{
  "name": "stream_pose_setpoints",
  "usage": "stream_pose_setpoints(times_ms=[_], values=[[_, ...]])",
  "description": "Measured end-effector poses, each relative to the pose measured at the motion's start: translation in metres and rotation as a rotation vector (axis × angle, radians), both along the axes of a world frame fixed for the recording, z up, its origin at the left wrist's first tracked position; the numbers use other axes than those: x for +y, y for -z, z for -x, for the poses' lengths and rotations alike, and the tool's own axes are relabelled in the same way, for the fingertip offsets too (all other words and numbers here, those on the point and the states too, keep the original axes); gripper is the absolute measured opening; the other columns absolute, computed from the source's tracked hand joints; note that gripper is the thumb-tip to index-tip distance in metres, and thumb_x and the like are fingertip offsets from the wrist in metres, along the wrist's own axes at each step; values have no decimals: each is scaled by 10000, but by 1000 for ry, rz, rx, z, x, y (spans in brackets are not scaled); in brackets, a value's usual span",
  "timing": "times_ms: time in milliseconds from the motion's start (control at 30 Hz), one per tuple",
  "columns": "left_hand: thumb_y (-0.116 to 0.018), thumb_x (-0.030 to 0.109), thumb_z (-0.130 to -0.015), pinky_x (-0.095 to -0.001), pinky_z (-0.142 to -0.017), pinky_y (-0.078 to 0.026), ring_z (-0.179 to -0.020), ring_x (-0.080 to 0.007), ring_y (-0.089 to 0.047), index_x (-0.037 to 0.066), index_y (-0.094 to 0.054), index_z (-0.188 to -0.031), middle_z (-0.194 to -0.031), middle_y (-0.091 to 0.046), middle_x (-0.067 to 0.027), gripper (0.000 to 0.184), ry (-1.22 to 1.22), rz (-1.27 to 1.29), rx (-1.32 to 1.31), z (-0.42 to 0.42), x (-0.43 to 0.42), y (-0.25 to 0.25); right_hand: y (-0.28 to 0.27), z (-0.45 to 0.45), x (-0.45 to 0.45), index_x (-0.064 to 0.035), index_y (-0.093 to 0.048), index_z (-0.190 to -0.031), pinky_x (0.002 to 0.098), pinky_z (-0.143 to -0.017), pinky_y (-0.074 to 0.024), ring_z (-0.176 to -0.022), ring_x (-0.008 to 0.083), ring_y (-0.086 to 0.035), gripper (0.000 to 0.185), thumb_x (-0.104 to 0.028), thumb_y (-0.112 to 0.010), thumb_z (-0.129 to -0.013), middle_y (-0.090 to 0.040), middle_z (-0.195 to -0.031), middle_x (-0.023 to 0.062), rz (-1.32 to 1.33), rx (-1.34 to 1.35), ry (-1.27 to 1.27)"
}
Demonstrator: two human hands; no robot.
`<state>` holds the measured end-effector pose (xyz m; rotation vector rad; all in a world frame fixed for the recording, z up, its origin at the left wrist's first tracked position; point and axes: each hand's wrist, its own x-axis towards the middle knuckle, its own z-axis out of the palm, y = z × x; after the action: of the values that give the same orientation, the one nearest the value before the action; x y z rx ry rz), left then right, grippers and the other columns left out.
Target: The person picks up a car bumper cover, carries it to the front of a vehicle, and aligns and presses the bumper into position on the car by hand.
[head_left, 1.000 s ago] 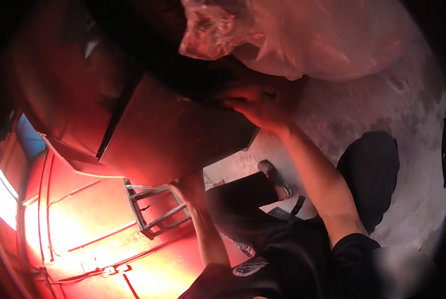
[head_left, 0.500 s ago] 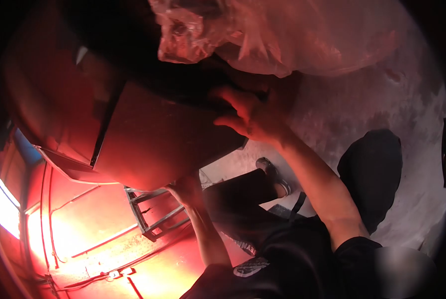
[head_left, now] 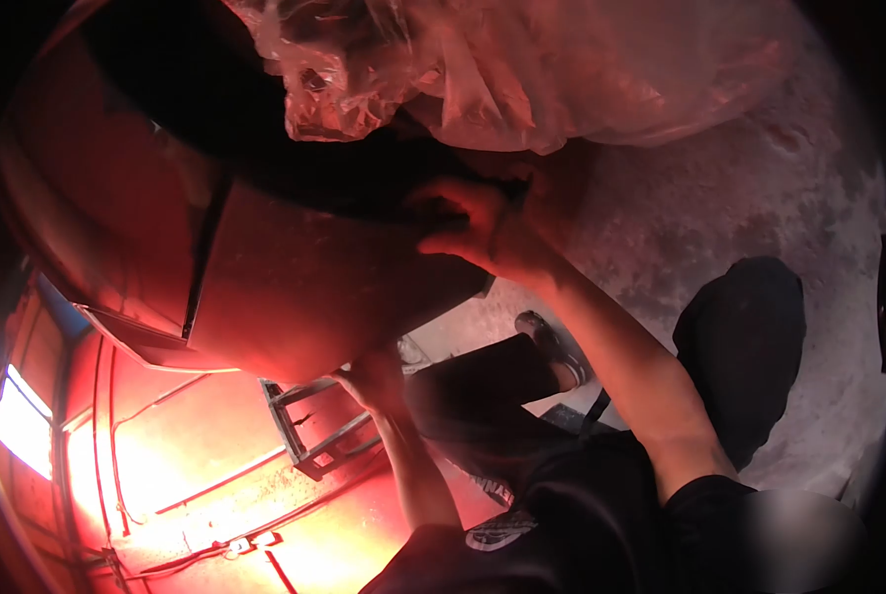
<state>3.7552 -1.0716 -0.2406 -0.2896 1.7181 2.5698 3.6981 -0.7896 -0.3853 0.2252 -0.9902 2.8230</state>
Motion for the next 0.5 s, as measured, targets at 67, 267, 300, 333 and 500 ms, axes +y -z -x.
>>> stream_pose_setpoints(times_ms=[67, 267, 300, 333, 500], values=[[-582, 719, -875, -557, -1218, -237, -1472, -360, -296, 93, -315, -1564, -1608, -330, -142, 968, 9, -46, 3, 1, -4, 2, -4, 0, 5, -40, -608, -1309, 328, -1002, -483, -1158, 186, -595, 509, -56, -786, -832, -643, -1198, 78, -4, -5, 33], [-537, 746, -883, -552, -1222, -220, -1467, -350, -305, 102, -338, -1556, -1611, -334, -119, 953, 100, 1079, 101, 8, -12, 2, -6, 2, -3, 5, -607, -1310, 343, -1022, -511, -1181, 213, -611, 487, -63, -779, -860, -630, -1289, 117, 118, -31, 15], [-529, 752, -884, -552, -1223, -217, -1466, -349, -306, 103, -342, -1555, -1611, -334, -116, 951, 118, 1357, 110, 6, -11, 4, -5, 1, -4, -10, -621, -1306, 332, -1007, -508, -1176, 200, -602, 479, -89, -781, -861, -622, -1280, 99, 105, -27, 39], [-526, 755, -884, -554, -1223, -217, -1466, -350, -306, 106, -343, -1555, -1612, -334, -116, 952, 98, 1248, 104, 5, -11, 4, -6, 0, -5, -24, -634, -1301, 321, -993, -505, -1172, 186, -592, 473, -115, -784, -861, -614, -1271, 81, 92, -22, 62], [-527, 768, -870, -574, -1212, -231, -1465, -357, -303, 120, -335, -1560, -1611, -331, -123, 966, 19, 8, 70, 5, -7, 2, -13, -5, -2, -46, -680, -1275, 298, -947, -495, -1142, 159, -587, 461, -187, -801, -853, -631, -1220, 57, 32, -58, 178]])
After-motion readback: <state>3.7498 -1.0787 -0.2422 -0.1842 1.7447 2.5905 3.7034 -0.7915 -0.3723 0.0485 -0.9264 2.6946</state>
